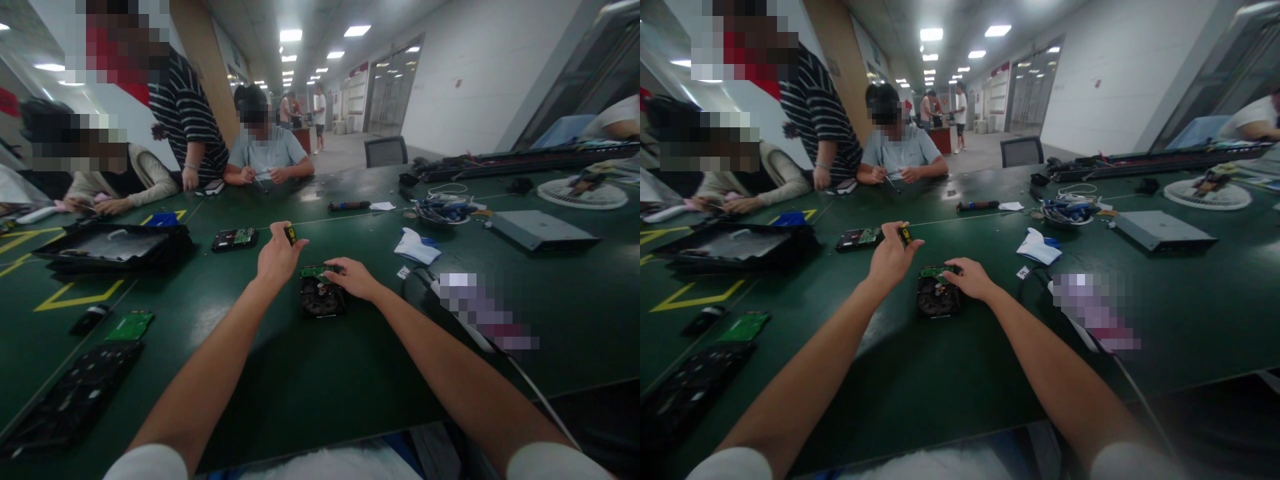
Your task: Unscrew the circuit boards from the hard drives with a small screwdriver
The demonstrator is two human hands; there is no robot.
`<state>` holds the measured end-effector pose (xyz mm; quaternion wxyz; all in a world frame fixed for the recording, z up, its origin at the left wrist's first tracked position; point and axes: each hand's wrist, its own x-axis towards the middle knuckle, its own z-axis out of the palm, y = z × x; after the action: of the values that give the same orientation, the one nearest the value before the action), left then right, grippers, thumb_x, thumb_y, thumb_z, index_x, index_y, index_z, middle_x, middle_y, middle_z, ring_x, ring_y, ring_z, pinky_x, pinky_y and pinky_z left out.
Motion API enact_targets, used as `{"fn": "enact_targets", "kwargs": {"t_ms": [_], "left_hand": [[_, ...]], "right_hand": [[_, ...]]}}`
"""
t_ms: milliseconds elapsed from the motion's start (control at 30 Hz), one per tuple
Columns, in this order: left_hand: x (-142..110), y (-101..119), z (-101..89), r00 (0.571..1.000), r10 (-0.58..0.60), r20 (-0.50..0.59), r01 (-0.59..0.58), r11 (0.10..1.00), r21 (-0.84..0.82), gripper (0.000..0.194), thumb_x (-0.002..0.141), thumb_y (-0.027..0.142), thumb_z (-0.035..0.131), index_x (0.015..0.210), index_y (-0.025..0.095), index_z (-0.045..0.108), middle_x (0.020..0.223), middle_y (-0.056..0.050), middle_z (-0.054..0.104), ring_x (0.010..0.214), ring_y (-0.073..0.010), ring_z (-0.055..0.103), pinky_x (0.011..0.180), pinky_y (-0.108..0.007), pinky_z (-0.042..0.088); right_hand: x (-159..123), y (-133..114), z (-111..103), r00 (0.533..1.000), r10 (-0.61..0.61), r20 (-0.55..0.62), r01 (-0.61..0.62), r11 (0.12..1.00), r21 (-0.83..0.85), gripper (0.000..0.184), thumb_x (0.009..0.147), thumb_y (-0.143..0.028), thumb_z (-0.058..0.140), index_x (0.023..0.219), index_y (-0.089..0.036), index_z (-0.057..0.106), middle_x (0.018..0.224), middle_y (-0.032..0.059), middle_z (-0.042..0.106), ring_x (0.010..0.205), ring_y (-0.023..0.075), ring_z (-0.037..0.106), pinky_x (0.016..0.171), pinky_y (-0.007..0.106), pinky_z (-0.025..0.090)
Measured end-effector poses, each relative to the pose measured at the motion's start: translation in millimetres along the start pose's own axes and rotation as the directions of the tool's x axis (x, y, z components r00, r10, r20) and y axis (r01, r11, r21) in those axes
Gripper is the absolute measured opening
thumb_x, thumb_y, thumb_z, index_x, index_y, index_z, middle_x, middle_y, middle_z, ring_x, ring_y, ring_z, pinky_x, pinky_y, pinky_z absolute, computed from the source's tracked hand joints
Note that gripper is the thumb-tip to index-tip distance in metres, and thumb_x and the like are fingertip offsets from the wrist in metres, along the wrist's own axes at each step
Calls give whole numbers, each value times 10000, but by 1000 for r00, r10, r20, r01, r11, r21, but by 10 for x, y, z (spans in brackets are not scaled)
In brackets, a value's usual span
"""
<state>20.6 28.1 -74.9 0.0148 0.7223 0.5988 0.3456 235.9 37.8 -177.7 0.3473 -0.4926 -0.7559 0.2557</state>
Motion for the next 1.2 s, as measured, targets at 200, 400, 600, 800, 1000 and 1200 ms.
{"fn": "enact_targets", "kwargs": {"t_ms": [200,400,600,800,1000,1200], "left_hand": [[19,16,-66,994,103,-41,-104,994,-17,416,924,179,638,1327,229,545,1284,-135,628,1121,-270,674,982,-409,534],[-4,-2,21,990,140,-27,-140,990,0,496,972,144,543,1456,226,473,1401,-153,614,1232,-288,647,1028,-414,521],[2,-14,30,999,26,-37,-27,999,-30,507,960,339,651,1382,165,431,1285,-209,681,1122,-335,707,910,-441,561],[26,-25,-51,993,82,-81,-87,994,-61,353,950,235,637,1291,208,551,1193,-130,691,1044,-266,703,935,-404,557],[18,-18,-27,986,131,-103,-132,991,0,387,964,131,566,1346,191,555,1334,-164,656,1261,-300,624,1059,-436,500],[18,-49,33,990,78,-119,-90,991,-96,448,899,318,743,1262,194,510,1196,-153,718,1082,-306,710,910,-431,556]], "right_hand": [[-2,2,1,1000,-19,-4,19,1000,-7,380,934,-407,688,1255,-206,725,1191,89,717,756,138,600,781,318,512],[-5,-23,-9,1000,4,-1,-4,1000,-13,387,933,-420,692,1259,-213,725,1228,92,712,779,146,616,796,326,519],[2,-17,-15,1000,-19,8,19,1000,-12,388,939,-410,682,1263,-201,719,1217,97,713,781,148,612,803,331,515],[1,-12,-10,1000,-14,6,14,1000,1,388,939,-408,681,1267,-203,719,1210,95,709,778,148,609,787,326,513],[4,-26,-17,1000,-6,12,6,1000,-12,391,940,-411,682,1264,-194,719,1222,98,708,788,148,609,799,328,505],[7,-23,-10,1000,-1,9,1,1000,-16,397,940,-405,685,1267,-182,715,1215,101,712,794,150,604,792,322,500]]}}
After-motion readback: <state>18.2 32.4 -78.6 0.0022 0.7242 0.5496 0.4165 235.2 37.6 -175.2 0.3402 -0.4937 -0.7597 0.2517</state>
